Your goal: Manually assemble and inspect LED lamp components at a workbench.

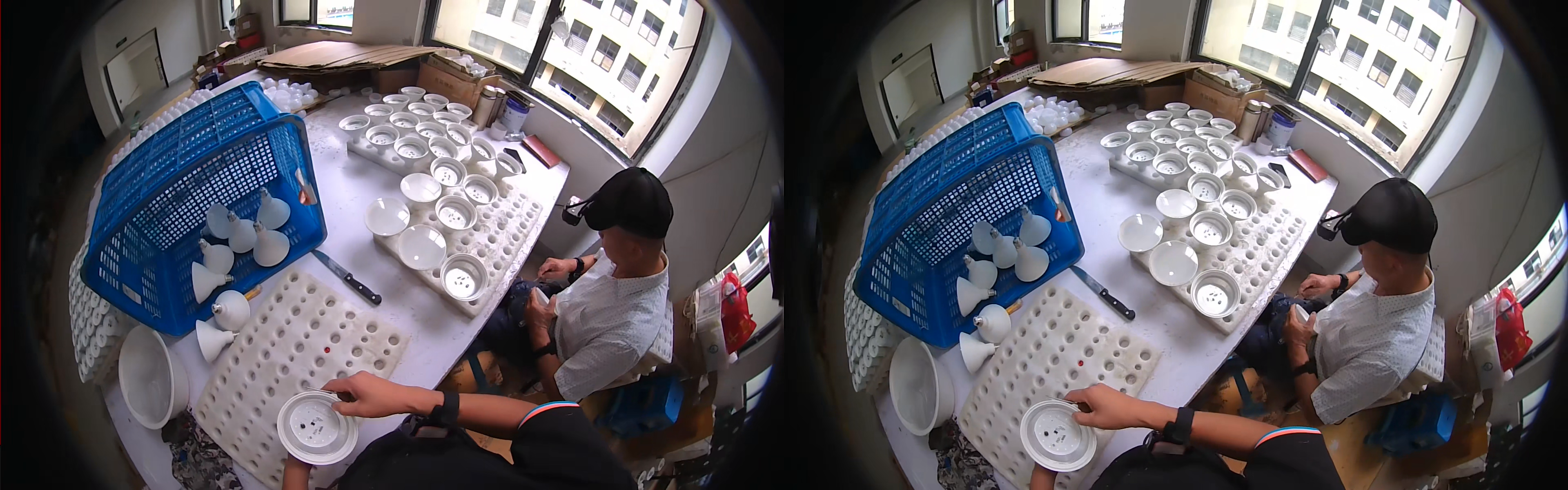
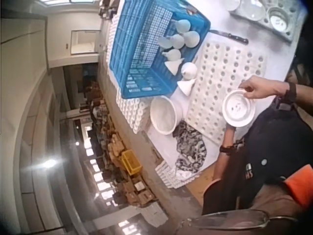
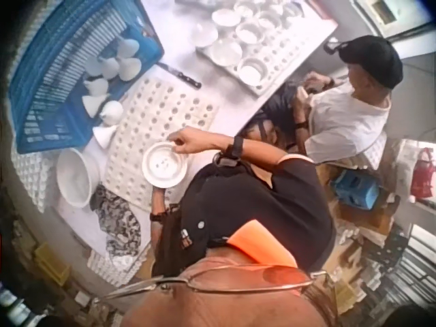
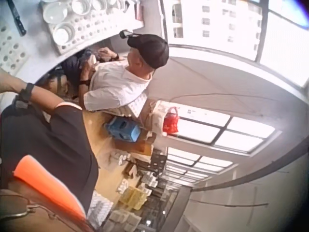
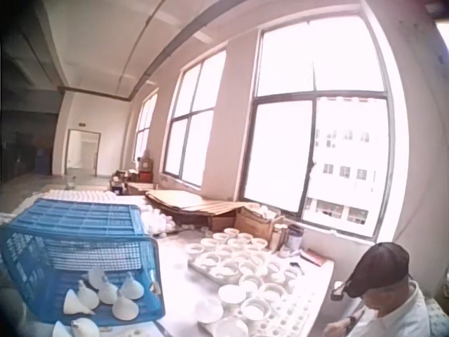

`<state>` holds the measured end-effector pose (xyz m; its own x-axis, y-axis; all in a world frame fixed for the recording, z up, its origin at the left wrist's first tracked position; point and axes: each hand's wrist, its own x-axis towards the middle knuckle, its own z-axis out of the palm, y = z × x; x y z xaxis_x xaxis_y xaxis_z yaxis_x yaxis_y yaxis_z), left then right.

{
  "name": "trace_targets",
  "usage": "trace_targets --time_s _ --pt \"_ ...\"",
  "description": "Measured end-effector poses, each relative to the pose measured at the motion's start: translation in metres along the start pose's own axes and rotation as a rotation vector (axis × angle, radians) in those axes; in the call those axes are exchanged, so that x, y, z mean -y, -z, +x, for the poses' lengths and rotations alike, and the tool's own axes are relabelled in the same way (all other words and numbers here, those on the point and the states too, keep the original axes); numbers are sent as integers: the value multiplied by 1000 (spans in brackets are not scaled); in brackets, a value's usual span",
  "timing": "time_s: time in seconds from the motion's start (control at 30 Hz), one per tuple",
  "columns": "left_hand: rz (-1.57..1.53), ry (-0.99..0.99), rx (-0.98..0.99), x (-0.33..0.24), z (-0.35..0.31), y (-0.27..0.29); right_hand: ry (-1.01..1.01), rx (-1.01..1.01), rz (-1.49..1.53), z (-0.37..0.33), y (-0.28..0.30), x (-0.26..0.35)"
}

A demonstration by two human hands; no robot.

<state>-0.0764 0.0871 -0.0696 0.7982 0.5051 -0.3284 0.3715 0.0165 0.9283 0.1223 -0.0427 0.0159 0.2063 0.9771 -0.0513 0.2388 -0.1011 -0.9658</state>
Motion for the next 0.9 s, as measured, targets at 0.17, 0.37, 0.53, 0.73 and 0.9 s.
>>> trace_targets --time_s 0.17,0.37,0.53,0.73,0.9 --pt "151 -60 -6 -35 31 -49 -85 -234 2 -33 54 -12" --pt "213 11 37 -24 55 -75 -137 -941 536 -83 172 -40" --pt "140 145 33 -66 70 -97 -97 -1522 718 -112 273 -88" --pt "215 106 9 -50 88 -106 -86 -2012 290 -102 398 -170" --pt "159 264 -43 -54 96 -110 -429 -1899 234 -103 470 -204"
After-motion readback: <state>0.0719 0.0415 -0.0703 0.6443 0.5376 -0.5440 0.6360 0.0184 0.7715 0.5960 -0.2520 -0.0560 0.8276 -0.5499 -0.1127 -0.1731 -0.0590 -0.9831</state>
